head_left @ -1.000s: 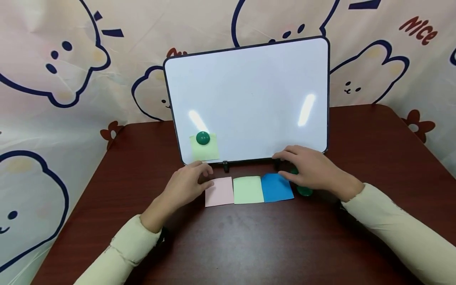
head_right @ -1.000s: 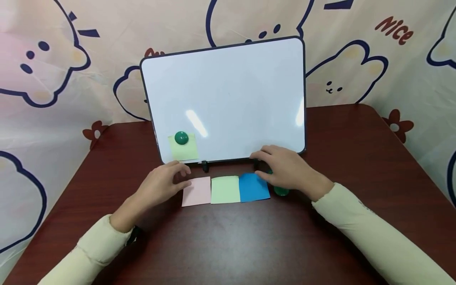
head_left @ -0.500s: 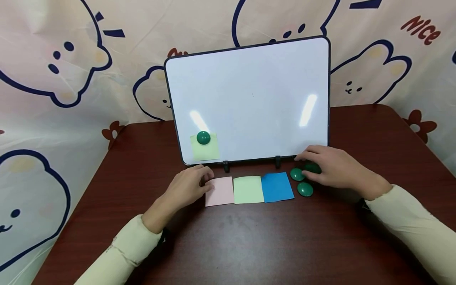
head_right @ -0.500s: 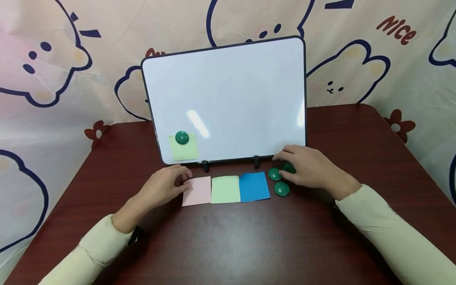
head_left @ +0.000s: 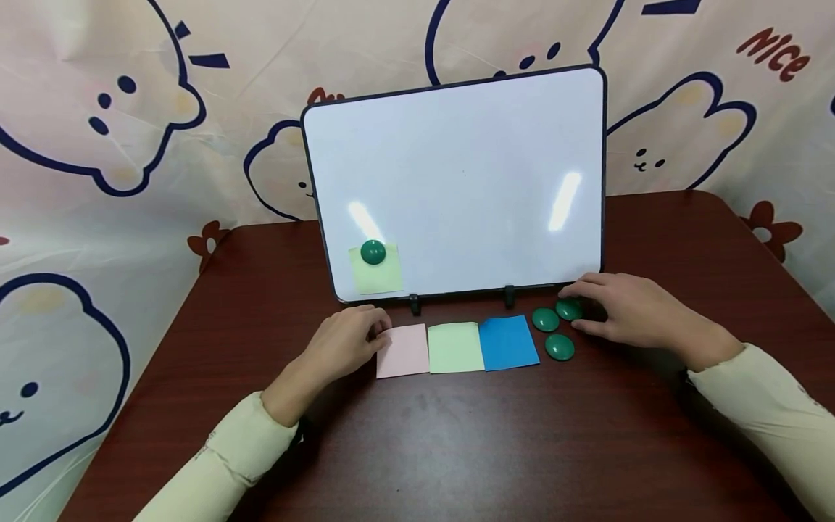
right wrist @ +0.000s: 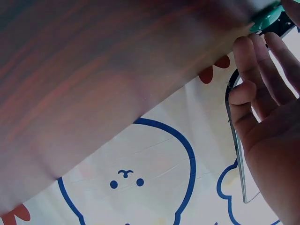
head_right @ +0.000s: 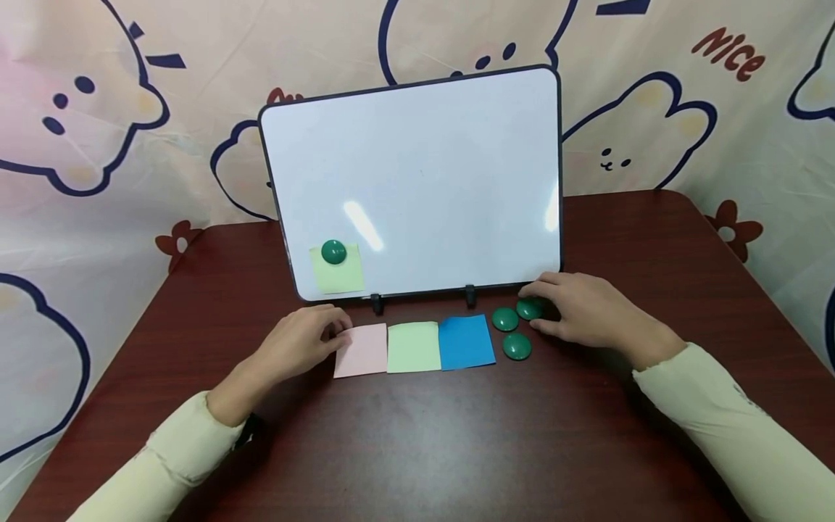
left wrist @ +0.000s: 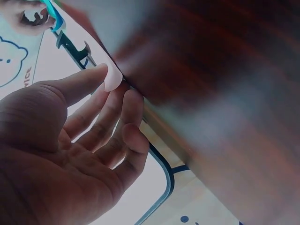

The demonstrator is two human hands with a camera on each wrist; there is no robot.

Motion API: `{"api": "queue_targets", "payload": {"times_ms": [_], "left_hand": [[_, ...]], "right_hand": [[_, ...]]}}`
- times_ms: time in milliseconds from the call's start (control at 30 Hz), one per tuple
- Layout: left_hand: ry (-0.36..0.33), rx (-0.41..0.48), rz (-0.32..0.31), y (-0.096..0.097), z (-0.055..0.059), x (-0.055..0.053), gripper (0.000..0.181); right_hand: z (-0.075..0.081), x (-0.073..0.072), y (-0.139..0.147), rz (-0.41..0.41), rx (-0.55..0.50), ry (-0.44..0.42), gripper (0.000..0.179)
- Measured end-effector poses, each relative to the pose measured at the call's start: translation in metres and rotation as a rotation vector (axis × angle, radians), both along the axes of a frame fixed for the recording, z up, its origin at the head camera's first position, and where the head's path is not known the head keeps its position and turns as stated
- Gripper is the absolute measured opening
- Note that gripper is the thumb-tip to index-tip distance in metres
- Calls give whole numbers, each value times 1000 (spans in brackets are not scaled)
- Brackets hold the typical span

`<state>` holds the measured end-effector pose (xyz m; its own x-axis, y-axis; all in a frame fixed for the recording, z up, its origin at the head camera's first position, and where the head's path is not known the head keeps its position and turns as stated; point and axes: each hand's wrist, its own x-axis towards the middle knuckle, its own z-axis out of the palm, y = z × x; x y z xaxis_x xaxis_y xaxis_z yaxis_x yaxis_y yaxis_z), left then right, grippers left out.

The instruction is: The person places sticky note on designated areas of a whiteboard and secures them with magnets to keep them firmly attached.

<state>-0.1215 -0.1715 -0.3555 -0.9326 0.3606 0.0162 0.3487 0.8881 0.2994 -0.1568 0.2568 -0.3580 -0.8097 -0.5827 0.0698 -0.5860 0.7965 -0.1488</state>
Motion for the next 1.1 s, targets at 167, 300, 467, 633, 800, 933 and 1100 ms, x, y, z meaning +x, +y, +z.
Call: {"api": "queue_targets", "payload": {"times_ms": [167, 300, 467, 633, 800, 933, 1100], "left_hand": [[16, 2, -13, 1, 0, -1, 7], [28, 3, -13, 1, 0, -1, 9], [41, 4, -6, 0, 0, -1, 11], [46, -4, 6, 0, 1, 0, 13], [33, 22, 24, 1, 2, -2, 6], [57, 70, 46, 0, 1, -3, 7], [94, 100, 55, 0, 1, -3, 9]], "right_hand": [[1, 1, 0, -2, 9, -18, 42], [0, 1, 0, -8, 6, -35, 40], [-1, 1, 0, -6, 15, -58, 39], [-3, 0, 0, -4, 23, -77, 39], [-4, -1, 0, -10, 12, -98, 37], [-3, -2, 1, -21, -3, -91, 36], [-1, -2, 2, -18, -31, -60, 35]]}}
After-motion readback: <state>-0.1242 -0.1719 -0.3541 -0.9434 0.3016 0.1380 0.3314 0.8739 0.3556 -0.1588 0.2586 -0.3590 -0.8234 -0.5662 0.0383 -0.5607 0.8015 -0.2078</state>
